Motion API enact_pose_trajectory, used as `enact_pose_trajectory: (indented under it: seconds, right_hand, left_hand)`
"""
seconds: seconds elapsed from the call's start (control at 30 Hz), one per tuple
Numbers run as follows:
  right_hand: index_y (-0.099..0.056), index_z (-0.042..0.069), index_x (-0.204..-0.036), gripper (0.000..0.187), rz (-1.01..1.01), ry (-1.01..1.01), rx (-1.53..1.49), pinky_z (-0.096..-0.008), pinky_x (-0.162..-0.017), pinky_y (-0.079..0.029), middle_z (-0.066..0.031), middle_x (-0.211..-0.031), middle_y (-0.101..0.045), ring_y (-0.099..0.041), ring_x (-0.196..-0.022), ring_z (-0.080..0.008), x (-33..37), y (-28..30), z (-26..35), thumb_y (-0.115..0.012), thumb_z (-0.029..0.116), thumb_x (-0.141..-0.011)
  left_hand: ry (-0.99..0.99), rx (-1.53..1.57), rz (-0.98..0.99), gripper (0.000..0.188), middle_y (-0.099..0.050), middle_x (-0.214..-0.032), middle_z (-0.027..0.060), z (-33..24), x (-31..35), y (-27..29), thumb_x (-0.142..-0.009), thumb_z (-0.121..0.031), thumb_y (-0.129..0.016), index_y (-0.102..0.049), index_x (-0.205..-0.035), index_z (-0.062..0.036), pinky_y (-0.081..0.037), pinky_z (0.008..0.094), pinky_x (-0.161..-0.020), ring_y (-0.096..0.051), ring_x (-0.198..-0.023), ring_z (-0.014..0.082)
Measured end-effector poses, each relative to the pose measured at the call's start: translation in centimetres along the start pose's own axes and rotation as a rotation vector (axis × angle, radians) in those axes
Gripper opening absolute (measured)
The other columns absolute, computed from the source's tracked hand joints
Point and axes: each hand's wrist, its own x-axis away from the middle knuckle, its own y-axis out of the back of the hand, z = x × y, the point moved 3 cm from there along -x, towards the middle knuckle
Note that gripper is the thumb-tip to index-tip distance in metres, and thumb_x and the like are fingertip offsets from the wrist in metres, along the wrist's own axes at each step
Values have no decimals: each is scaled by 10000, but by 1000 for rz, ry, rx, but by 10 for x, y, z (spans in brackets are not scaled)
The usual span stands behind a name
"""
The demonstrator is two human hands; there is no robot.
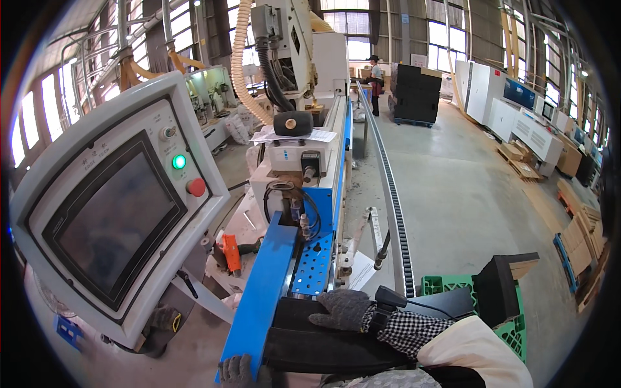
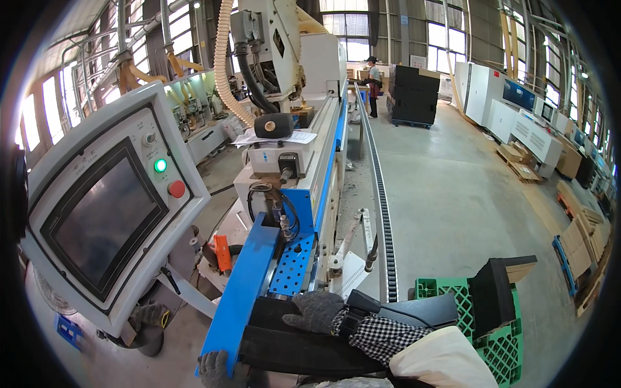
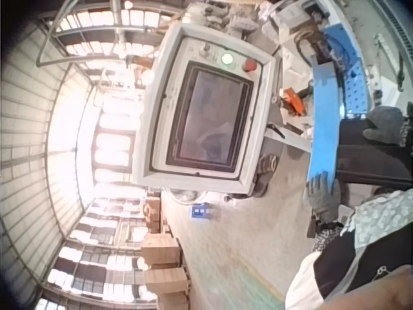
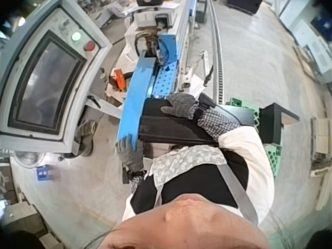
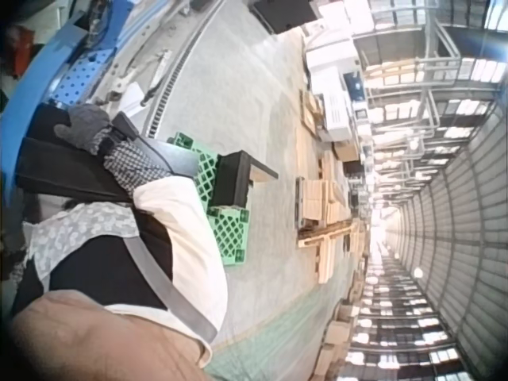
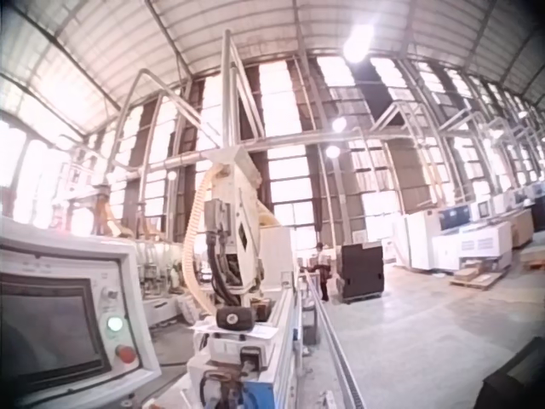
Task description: The person feeds a wooden board into the edge-banding machine, then picks up a small black panel from a green crate and feeds it through as well. After the machine processes the items, the person retrieves the board and the panel and places them back onto the crate.
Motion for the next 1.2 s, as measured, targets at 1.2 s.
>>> enact_pose_trajectory:
  seconds: [1.2]
  right_hand:
    - [-653,65,-1228,721,-78,-3,8,-510,-938,-529,-194,-1152,-716,-685,-1101,-365,-8,1,-2,-476,718,-975]
  left_hand:
    - [-63,74,-13,405,-689,-1153,203,-4,-7,0,-837,-287,-773,-706,-1176,-75,-455,584,-1074,-627,-1146,415]
